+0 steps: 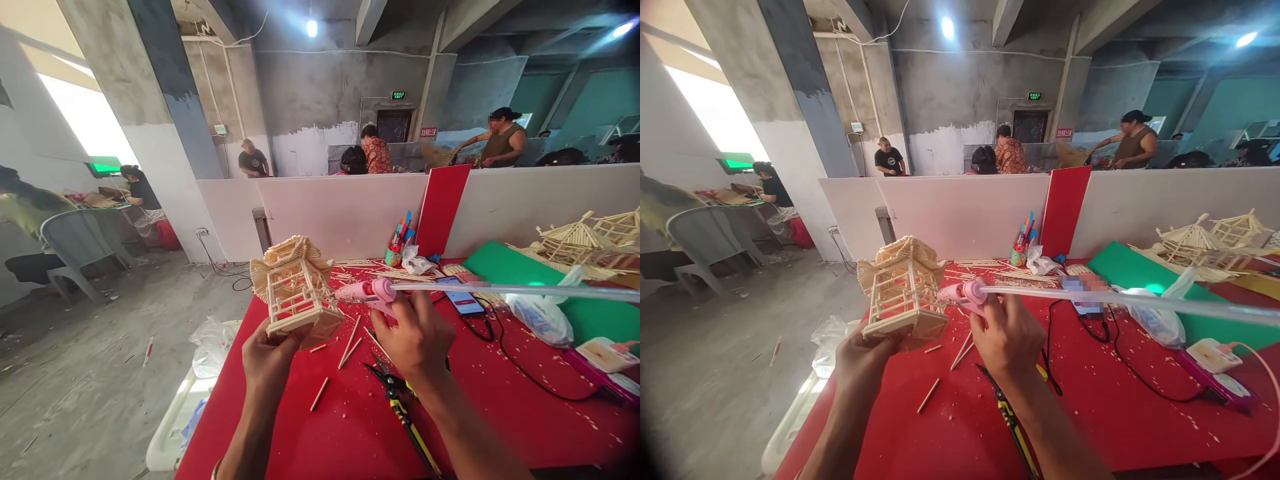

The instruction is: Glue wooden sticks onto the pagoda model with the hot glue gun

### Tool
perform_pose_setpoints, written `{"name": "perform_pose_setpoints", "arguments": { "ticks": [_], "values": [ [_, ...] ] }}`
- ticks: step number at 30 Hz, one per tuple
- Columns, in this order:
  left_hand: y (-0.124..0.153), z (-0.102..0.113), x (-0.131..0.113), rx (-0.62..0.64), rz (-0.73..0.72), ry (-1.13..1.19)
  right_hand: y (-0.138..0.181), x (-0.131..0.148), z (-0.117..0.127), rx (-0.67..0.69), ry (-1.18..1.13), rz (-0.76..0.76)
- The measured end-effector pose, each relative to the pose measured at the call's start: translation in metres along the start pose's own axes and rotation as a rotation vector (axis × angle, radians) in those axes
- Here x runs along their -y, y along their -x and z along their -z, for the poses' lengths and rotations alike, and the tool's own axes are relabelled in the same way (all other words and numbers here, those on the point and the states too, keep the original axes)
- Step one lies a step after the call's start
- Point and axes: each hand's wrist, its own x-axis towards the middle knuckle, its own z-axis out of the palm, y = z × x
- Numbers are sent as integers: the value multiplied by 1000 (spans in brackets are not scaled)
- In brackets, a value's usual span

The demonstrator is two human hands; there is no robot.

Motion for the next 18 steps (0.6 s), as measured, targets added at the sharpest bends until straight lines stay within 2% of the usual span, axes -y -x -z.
{"name": "perform_pose_setpoints", "arguments": {
  "ticks": [7, 18],
  "values": [
    [-2, 1, 1, 22, 7, -46, 3, -2, -2, 24, -12, 79],
    [1, -4, -3, 28, -1, -83, 11, -7, -8, 36, 3, 87]
  ]
}}
